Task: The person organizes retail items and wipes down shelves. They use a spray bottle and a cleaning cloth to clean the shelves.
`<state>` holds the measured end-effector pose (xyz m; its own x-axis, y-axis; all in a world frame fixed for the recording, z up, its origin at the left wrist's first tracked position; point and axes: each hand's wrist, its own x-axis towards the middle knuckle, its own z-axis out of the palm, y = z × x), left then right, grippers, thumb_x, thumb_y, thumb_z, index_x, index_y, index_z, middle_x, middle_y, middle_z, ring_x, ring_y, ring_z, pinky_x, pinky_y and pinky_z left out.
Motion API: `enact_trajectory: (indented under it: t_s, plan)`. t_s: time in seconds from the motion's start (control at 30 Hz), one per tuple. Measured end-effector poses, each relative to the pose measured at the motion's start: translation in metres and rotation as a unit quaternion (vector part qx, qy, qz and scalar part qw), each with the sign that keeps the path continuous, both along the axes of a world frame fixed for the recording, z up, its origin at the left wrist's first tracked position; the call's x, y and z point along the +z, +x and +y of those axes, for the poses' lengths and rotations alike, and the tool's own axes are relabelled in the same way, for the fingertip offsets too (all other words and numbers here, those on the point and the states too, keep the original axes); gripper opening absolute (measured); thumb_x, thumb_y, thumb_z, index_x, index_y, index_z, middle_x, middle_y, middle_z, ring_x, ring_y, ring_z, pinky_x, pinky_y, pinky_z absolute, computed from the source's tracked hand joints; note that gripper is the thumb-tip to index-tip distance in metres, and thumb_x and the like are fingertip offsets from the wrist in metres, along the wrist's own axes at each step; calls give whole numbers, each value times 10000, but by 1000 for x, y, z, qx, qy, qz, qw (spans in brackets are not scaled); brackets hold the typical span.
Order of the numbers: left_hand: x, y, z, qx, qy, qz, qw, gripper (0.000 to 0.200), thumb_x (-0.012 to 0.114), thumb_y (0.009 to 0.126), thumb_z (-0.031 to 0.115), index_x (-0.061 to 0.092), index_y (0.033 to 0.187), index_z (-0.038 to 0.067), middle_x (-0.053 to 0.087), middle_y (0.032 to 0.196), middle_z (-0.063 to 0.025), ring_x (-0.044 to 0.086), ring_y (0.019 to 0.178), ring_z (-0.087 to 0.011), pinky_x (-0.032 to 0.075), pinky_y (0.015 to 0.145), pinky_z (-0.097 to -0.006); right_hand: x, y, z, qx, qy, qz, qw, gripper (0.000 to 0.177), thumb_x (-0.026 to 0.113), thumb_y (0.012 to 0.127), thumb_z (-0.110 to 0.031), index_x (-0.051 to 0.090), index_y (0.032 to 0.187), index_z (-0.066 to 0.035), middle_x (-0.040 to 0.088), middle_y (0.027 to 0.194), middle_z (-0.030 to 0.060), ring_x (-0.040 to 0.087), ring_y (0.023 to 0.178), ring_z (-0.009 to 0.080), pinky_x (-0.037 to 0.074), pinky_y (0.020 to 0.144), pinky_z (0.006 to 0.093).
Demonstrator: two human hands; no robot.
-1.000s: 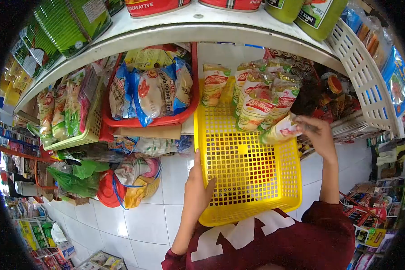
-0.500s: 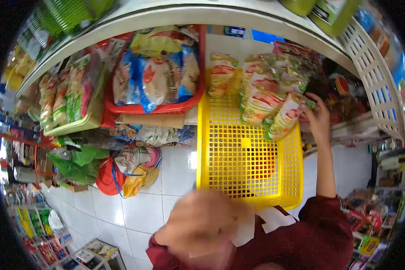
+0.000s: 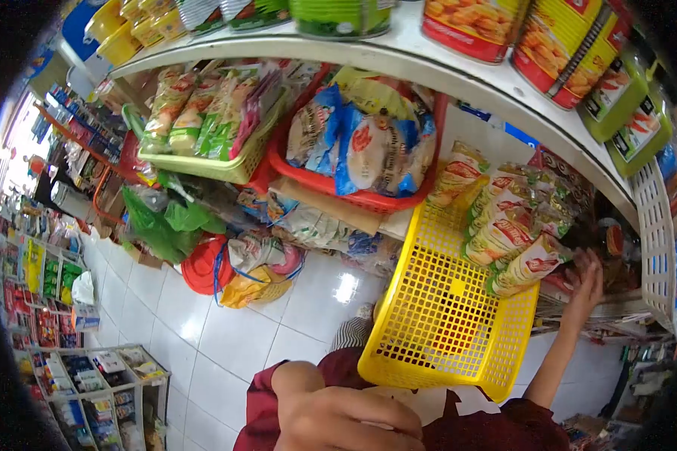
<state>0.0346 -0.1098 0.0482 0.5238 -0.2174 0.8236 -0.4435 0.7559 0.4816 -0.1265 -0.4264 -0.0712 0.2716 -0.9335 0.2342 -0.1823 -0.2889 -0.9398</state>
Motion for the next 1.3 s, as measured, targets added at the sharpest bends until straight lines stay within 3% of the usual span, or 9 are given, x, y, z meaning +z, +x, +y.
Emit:
enact_trajectory:
  t_s: [0.13, 0.23, 0.33, 0.5, 0.7, 0.8, 0.93, 1.07, 1.3]
  plan:
    - [-8, 14, 19, -23, 52, -75, 996, 220, 543, 826, 102, 608, 1024, 174, 591, 720, -158, 575, 589, -204, 446, 544, -313, -3, -5, -1, -23, -96, 55, 994, 446, 411, 916, -368, 463, 1207, -35, 509, 1193, 111, 478, 1111, 216, 398, 886, 343]
    - [15, 46, 36, 84, 539, -96, 833, 53, 564, 763, 105, 595, 775, 64, 606, 721, -110, 585, 605, -204, 462, 557, -289, 4, -10, 5, -8, -93, 35, 995, 435, 411, 918, -352, 466, 1207, -32, 499, 1203, 120, 475, 1113, 225, 389, 907, 351]
    - [-38, 122, 36, 287, 231, 50, 928, 104, 558, 730, 8, 591, 827, -6, 617, 744, -99, 600, 681, -227, 464, 667, -284, 3, -33, -7, -10, -144, 93, 985, 429, 400, 923, -347, 467, 1210, -36, 488, 1215, 109, 471, 1110, 235, 385, 924, 360]
    - [-96, 332, 92, 728, 399, -53, 555, 466, 636, 730, 285, 512, 1068, -10, 527, 1119, -167, 477, 1055, -327, 365, 889, -425, -9, -59, -36, -64, -111, 74, 989, 440, 397, 919, -361, 477, 1213, -44, 498, 1215, 118, 471, 1117, 253, 400, 921, 366]
    - [-95, 389, 120, 696, 550, 37, 460, 546, 649, 693, 350, 502, 1023, -59, 450, 1142, -215, 414, 1081, -328, 364, 879, -413, 45, -5, 47, -98, -159, 123, 975, 376, 460, 908, -296, 580, 1037, 36, 611, 981, 168, 583, 883, 266, 481, 756, 339]
    - [-109, 382, 106, 783, 460, -154, 389, 589, 679, 626, 366, 514, 1009, -50, 473, 1061, -191, 431, 1018, -315, 366, 859, -421, 37, -4, 43, -77, -184, 110, 974, 339, 476, 903, -254, 597, 1008, 45, 617, 983, 172, 582, 901, 266, 451, 822, 341]
    - [-112, 368, 90, 774, 480, -158, 382, 338, 631, 635, 253, 541, 856, 13, 461, 932, -151, 444, 888, -311, 381, 717, -442, 50, 5, 61, -83, -162, 129, 975, 320, 485, 899, -229, 614, 958, 58, 627, 949, 171, 591, 871, 261, 465, 788, 333]
    - [-111, 371, 92, 754, 526, -32, 392, 609, 711, 555, 383, 528, 998, 7, 420, 1105, -187, 333, 1154, -338, 344, 828, -524, 42, -5, 48, -52, -186, 107, 975, 297, 510, 886, -207, 616, 956, 61, 633, 931, 169, 601, 825, 249, 482, 727, 316]
    - [-120, 368, 73, 779, 544, -35, 309, 170, 536, 725, 174, 620, 693, 29, 566, 821, -136, 544, 771, -302, 450, 648, -383, 30, -18, 38, -80, -187, 114, 972, 293, 541, 870, -211, 618, 971, 53, 636, 928, 170, 602, 813, 262, 486, 713, 317]
